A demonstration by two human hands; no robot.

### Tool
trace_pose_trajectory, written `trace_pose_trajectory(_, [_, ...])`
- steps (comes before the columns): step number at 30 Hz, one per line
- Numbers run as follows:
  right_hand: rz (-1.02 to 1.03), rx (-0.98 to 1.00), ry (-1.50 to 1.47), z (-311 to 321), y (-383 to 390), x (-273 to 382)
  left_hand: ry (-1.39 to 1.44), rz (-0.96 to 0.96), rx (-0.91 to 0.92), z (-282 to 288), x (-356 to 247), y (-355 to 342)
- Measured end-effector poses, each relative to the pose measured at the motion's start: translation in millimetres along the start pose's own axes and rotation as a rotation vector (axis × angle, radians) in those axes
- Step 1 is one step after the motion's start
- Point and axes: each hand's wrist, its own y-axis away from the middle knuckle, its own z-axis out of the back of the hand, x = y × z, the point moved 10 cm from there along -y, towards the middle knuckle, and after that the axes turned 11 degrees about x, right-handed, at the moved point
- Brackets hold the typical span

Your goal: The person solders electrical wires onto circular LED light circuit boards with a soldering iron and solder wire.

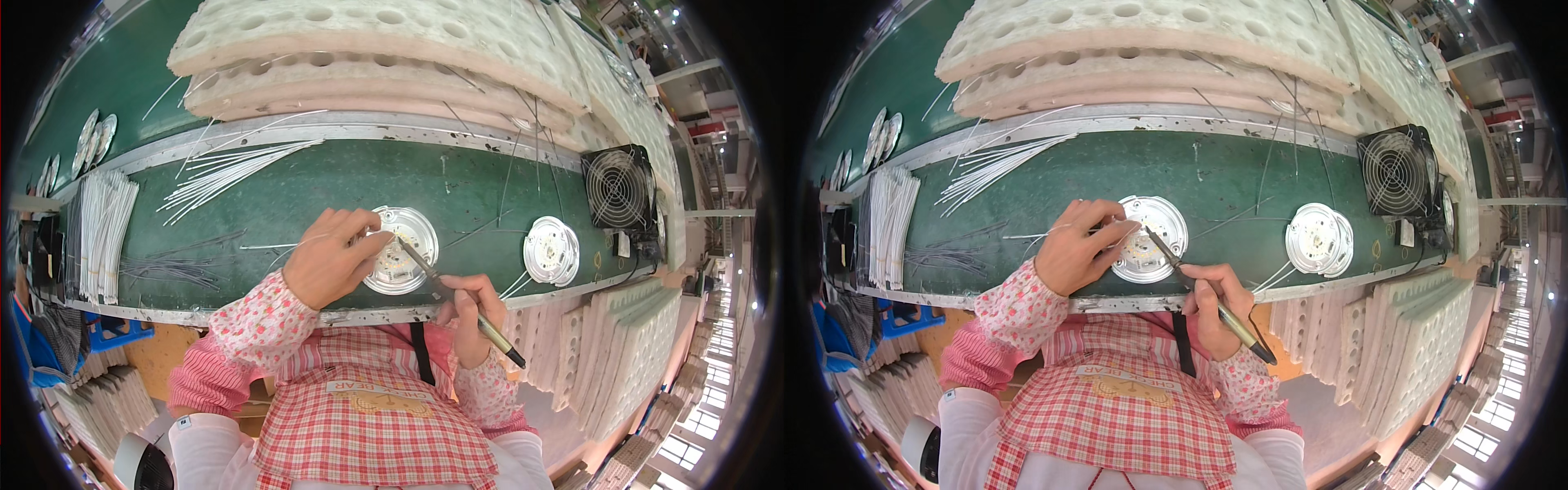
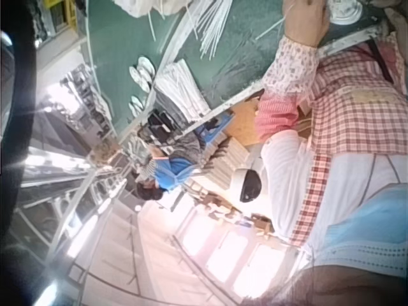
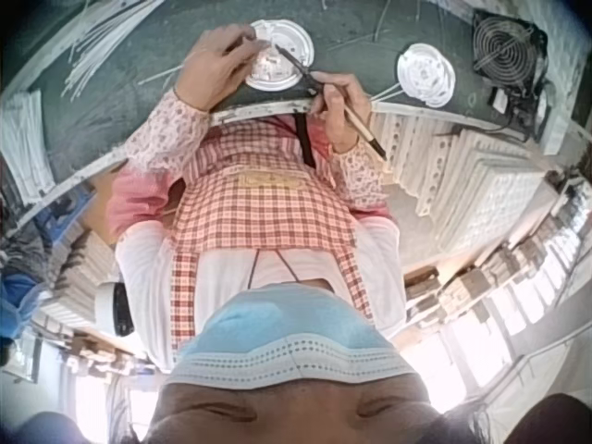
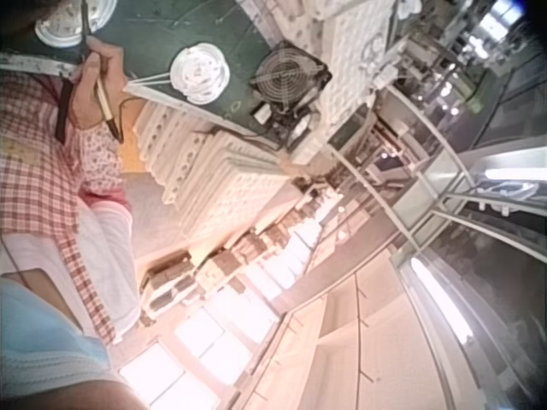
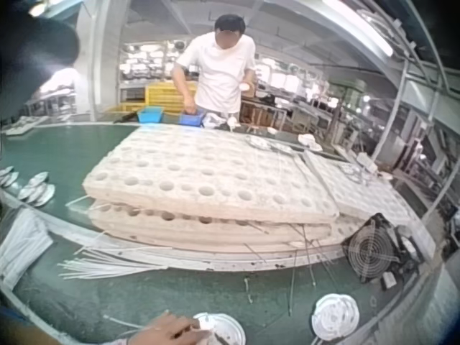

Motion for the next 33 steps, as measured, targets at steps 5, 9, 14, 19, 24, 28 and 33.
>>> trace_pose_trajectory(5, [-0.025,-0.043,-0.001,-6,5,-2,-0.221,-0.107,0.072,-8,-6,9])
trace_pose_trajectory(9, [0.022,-0.078,-0.005,1,15,2,-0.319,-0.153,0.111,-15,-10,12])
trace_pose_trajectory(14, [0.111,-0.131,0.601,-17,-7,27,-0.336,-0.164,0.156,-18,-13,10])
trace_pose_trajectory(19, [0.262,-0.103,0.971,-60,-26,36,-0.309,-0.136,0.169,-16,-10,8])
trace_pose_trajectory(24, [0.190,0.179,0.417,-26,-32,29,-0.077,-0.177,0.245,13,-8,-12])
trace_pose_trajectory(28, [0.119,0.444,-0.026,-22,-38,39,0.261,-0.292,0.203,32,-20,-18])
trace_pose_trajectory(33, [0.331,0.312,0.157,2,-44,74,-0.211,-0.196,-0.227,80,-40,6])
